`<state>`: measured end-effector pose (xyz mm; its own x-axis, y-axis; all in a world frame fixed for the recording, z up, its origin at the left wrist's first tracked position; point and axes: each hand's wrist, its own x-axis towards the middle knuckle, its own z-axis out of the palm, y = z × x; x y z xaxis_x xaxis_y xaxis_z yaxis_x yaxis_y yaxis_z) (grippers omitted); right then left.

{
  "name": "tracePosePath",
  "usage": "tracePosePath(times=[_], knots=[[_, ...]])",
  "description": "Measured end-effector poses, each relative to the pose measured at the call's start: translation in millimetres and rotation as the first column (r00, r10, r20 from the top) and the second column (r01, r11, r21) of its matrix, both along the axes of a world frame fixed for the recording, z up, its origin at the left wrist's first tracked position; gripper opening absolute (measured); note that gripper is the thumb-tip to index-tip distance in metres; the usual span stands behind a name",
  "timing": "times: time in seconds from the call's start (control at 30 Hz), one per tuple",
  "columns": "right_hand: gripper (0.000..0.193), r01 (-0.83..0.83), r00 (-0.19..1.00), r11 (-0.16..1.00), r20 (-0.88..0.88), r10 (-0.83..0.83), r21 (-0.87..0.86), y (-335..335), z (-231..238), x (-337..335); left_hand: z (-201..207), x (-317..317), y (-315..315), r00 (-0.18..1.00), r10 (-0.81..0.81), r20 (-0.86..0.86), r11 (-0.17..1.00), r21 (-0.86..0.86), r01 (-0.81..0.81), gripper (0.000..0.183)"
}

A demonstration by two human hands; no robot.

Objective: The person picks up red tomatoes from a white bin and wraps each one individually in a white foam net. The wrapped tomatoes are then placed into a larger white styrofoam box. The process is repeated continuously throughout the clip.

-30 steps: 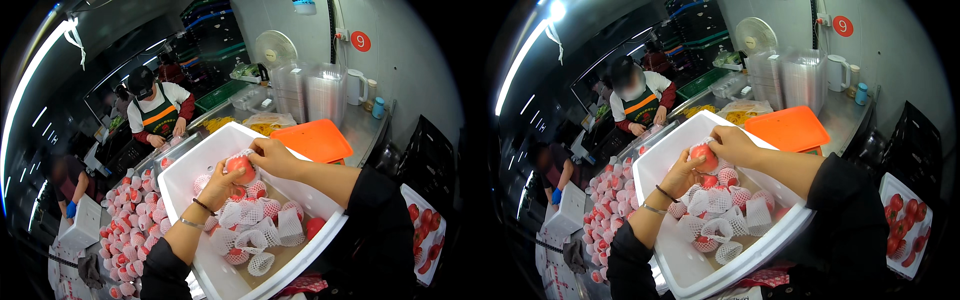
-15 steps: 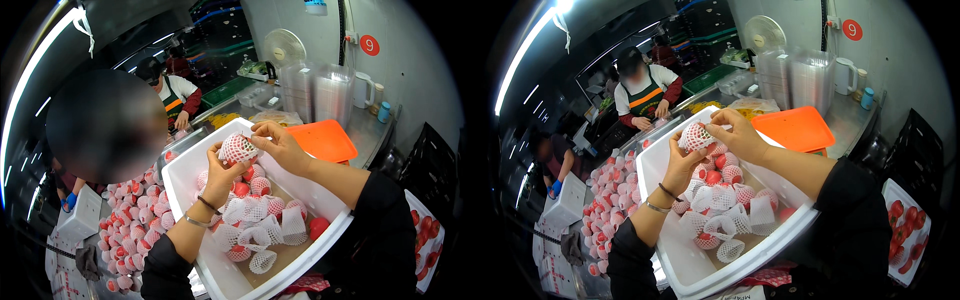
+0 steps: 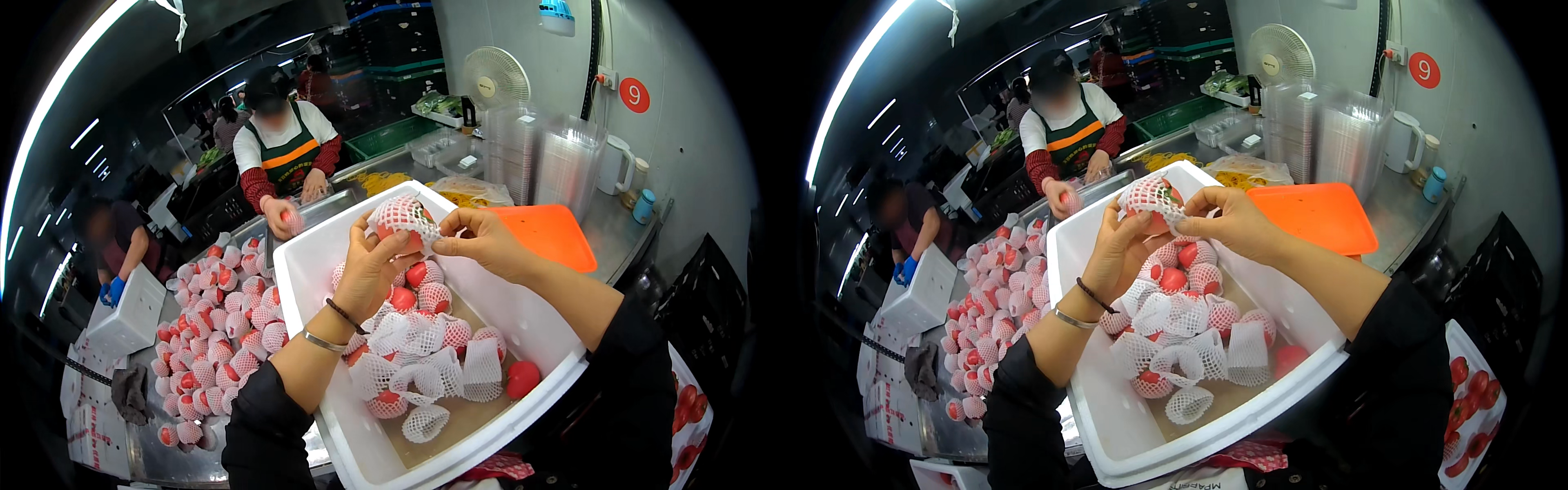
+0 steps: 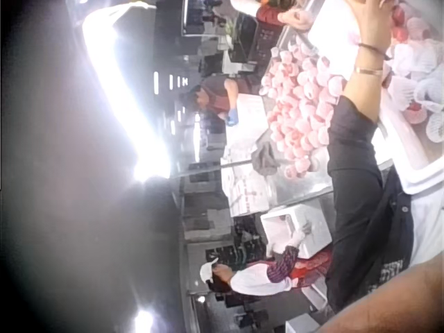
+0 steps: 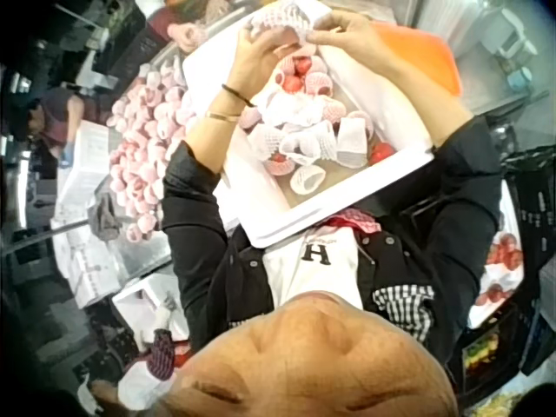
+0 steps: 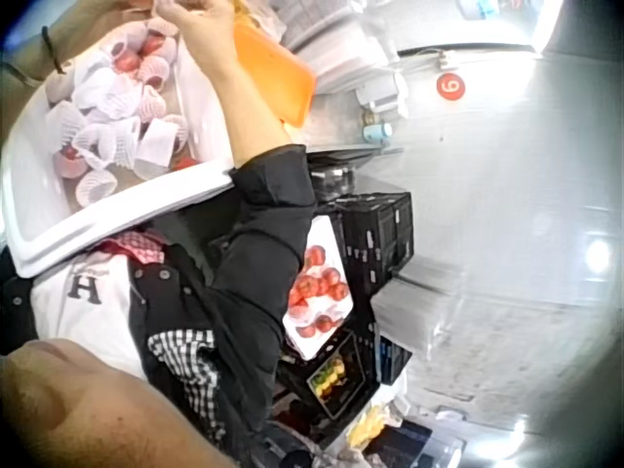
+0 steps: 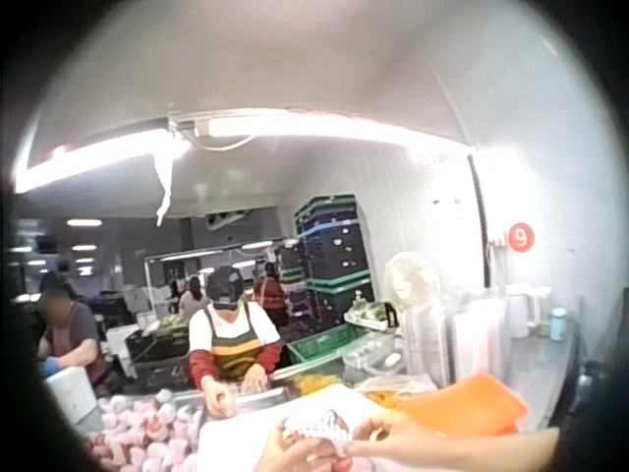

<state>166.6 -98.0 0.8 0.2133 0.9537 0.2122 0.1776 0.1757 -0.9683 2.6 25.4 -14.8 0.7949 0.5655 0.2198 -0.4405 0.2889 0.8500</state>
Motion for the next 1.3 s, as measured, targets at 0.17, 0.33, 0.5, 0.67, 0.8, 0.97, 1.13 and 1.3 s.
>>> tracePosePath(times=[0.17,0.33,0.5,0.67,0.8,0.97,1.13,1.3], knots=[[0.022,-0.017,0.987,0.985,-0.153,0.044,0.171,-2,0,2,8,-1,-8,1.000,0.001,0.006,1.000,0.014,-0.002,0.071],[0.021,-0.121,0.979,0.992,-0.164,0.123,0.020,-11,15,-18,3,-2,-5,0.997,-0.045,0.060,0.999,0.011,0.044,0.067],[0.027,0.006,0.999,0.996,-0.051,-0.011,-0.093,-2,3,-7,5,-4,-4,0.995,-0.031,0.090,0.999,0.027,0.029,0.067],[0.024,-0.064,0.971,0.995,-0.225,0.080,0.078,-7,11,-4,8,-6,-4,0.995,-0.078,0.062,0.996,0.045,0.075,0.071],[0.022,-0.058,0.980,0.998,-0.189,0.059,0.011,-9,15,-8,8,-7,-2,0.990,-0.124,0.067,0.991,0.049,0.121,0.072],[0.022,-0.022,0.995,1.000,-0.096,0.023,0.014,-5,7,1,9,-9,-3,0.985,-0.155,0.079,0.988,0.037,0.152,0.075],[0.027,-0.059,0.944,0.998,-0.325,0.063,0.023,-11,17,-6,9,-10,-6,0.969,-0.227,0.097,0.972,-0.042,0.232,0.075],[0.032,-0.104,0.993,0.984,-0.074,0.094,-0.145,-10,17,-19,5,-11,3,0.957,-0.194,0.215,0.969,-0.112,0.222,0.065]])
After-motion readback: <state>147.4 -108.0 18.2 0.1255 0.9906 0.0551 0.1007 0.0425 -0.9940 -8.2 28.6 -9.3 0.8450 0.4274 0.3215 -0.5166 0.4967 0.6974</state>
